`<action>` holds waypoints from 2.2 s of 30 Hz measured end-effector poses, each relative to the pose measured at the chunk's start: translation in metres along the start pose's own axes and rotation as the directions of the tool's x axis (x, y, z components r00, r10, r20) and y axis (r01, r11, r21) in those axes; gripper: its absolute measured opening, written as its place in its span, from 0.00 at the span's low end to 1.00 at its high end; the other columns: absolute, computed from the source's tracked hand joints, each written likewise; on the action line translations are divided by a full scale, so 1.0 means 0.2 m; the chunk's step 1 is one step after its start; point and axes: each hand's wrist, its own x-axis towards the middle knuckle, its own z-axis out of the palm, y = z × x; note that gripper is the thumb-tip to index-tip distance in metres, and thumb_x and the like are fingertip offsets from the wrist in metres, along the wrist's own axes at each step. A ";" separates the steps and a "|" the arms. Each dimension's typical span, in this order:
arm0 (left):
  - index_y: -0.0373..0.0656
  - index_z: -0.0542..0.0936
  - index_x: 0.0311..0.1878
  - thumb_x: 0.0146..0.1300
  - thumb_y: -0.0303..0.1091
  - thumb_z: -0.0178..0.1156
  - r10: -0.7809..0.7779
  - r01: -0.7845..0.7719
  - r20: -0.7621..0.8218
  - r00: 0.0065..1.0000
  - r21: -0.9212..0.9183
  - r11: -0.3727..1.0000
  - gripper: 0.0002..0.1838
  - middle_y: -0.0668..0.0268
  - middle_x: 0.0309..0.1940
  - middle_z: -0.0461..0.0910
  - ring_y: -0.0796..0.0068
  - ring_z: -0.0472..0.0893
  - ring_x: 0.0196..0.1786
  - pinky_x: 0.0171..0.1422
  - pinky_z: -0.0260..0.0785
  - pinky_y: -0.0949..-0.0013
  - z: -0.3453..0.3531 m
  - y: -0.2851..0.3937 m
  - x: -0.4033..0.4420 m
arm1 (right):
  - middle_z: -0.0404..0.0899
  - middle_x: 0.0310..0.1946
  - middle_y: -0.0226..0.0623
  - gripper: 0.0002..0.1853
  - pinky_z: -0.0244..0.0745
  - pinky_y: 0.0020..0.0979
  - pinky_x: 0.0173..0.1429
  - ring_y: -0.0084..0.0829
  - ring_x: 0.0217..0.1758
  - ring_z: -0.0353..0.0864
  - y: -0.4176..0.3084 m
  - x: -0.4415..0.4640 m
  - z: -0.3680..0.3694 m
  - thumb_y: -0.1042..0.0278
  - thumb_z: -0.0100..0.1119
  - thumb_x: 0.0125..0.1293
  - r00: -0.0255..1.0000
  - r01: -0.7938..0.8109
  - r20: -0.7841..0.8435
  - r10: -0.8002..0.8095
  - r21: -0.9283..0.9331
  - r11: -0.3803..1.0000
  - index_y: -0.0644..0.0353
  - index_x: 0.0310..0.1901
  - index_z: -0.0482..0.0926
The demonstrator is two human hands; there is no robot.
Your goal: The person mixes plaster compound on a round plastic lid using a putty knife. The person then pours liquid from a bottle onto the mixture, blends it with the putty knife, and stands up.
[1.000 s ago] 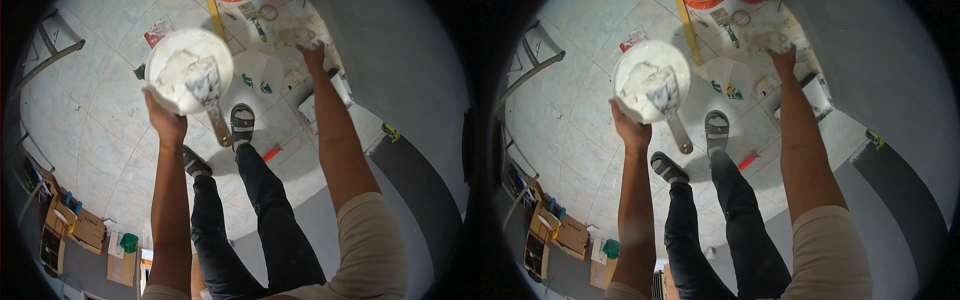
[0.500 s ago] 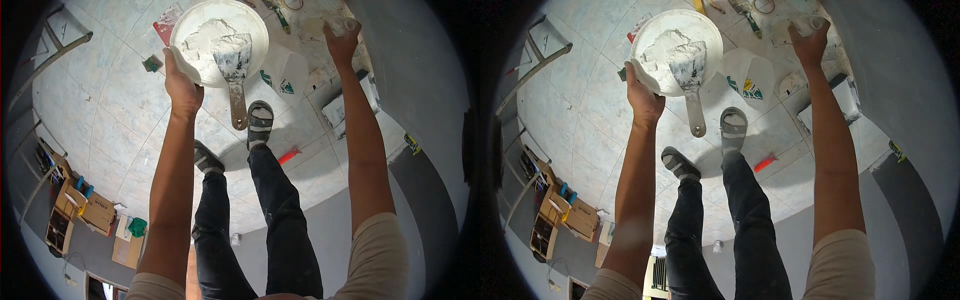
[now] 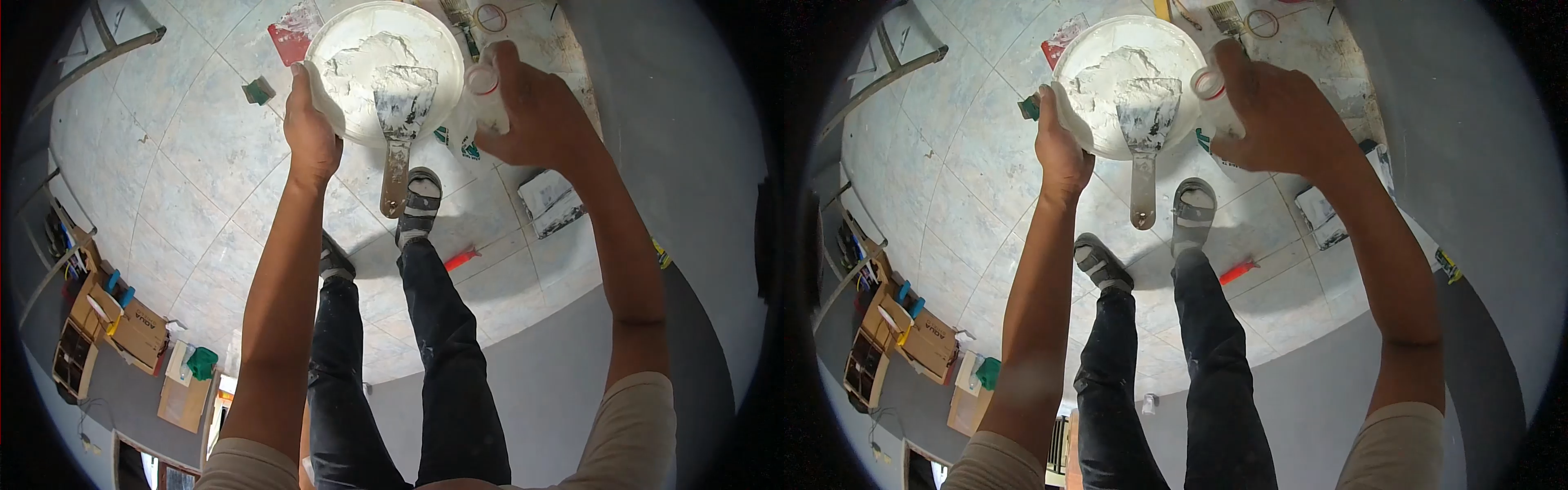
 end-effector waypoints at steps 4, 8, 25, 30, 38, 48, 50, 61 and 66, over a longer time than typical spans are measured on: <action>0.32 0.72 0.71 0.82 0.59 0.47 0.025 -0.026 0.030 0.999 0.025 0.999 0.36 0.55 0.62 0.80 0.65 0.83 0.60 0.65 0.76 0.64 -0.03 0.02 0.01 | 0.83 0.31 0.52 0.44 0.85 0.47 0.40 0.54 0.38 0.88 -0.10 0.01 -0.03 0.61 0.77 0.47 0.991 0.090 0.102 -0.085 -0.046 0.995 0.64 0.62 0.60; 0.30 0.75 0.68 0.82 0.59 0.47 0.040 -0.040 -0.001 0.999 0.095 0.995 0.36 0.56 0.57 0.82 0.68 0.83 0.55 0.62 0.75 0.67 -0.08 0.02 0.01 | 0.84 0.33 0.51 0.42 0.86 0.45 0.39 0.50 0.38 0.89 -0.13 0.04 0.00 0.62 0.76 0.46 0.980 0.155 0.136 -0.144 -0.074 0.985 0.63 0.60 0.61; 0.27 0.79 0.63 0.84 0.58 0.44 0.052 -0.051 0.000 0.999 0.241 0.969 0.36 0.52 0.57 0.82 0.69 0.80 0.56 0.65 0.71 0.68 -0.10 0.08 -0.03 | 0.83 0.33 0.49 0.45 0.84 0.44 0.40 0.49 0.38 0.88 -0.21 0.13 -0.01 0.62 0.75 0.46 0.941 0.227 0.279 -0.191 -0.100 0.969 0.65 0.64 0.61; 0.24 0.77 0.67 0.84 0.59 0.43 0.157 -0.124 -0.035 0.987 0.459 0.880 0.39 0.46 0.62 0.79 0.61 0.79 0.61 0.71 0.68 0.64 -0.13 0.07 -0.05 | 0.84 0.34 0.54 0.47 0.84 0.46 0.44 0.53 0.41 0.87 -0.23 0.14 -0.01 0.62 0.74 0.47 0.927 0.191 0.343 -0.152 -0.084 0.978 0.67 0.67 0.58; 0.31 0.74 0.69 0.82 0.56 0.50 0.094 -0.078 -0.028 0.995 0.351 0.933 0.33 0.55 0.58 0.81 0.66 0.83 0.57 0.65 0.75 0.64 -0.17 0.02 -0.03 | 0.83 0.34 0.54 0.49 0.83 0.47 0.43 0.54 0.39 0.87 -0.23 0.15 -0.01 0.62 0.74 0.46 0.912 0.219 0.375 -0.169 -0.097 0.971 0.68 0.68 0.57; 0.31 0.73 0.70 0.82 0.58 0.50 0.022 -0.014 -0.028 0.999 0.264 0.965 0.35 0.56 0.58 0.81 0.68 0.83 0.58 0.64 0.75 0.65 -0.14 0.05 -0.08 | 0.83 0.31 0.53 0.50 0.83 0.47 0.42 0.55 0.37 0.87 -0.26 0.16 -0.01 0.62 0.73 0.45 0.886 0.199 0.447 -0.124 -0.125 0.972 0.68 0.69 0.57; 0.31 0.73 0.70 0.82 0.58 0.50 0.053 -0.046 -0.013 0.998 0.329 0.943 0.35 0.56 0.58 0.81 0.68 0.82 0.58 0.64 0.75 0.65 -0.15 0.03 -0.08 | 0.84 0.32 0.54 0.51 0.83 0.47 0.42 0.55 0.37 0.87 -0.26 0.15 0.00 0.62 0.73 0.45 0.908 0.237 0.381 -0.172 -0.130 0.963 0.69 0.69 0.57; 0.45 0.68 0.80 0.86 0.38 0.39 0.164 -0.208 0.132 0.978 0.726 0.656 0.25 0.40 0.68 0.73 0.45 0.75 0.68 0.78 0.63 0.60 -0.25 -0.06 -0.06 | 0.84 0.29 0.51 0.51 0.84 0.45 0.38 0.51 0.32 0.88 -0.26 0.14 0.00 0.62 0.75 0.44 0.914 0.262 0.355 -0.195 -0.151 0.953 0.71 0.70 0.60; 0.45 0.67 0.80 0.86 0.39 0.40 0.167 -0.200 0.116 0.979 0.696 0.690 0.25 0.41 0.68 0.73 0.47 0.75 0.69 0.79 0.62 0.60 -0.23 -0.05 -0.07 | 0.84 0.32 0.56 0.52 0.83 0.47 0.39 0.55 0.35 0.87 -0.27 0.13 0.00 0.61 0.73 0.44 0.889 0.229 0.436 -0.139 -0.161 0.960 0.73 0.70 0.58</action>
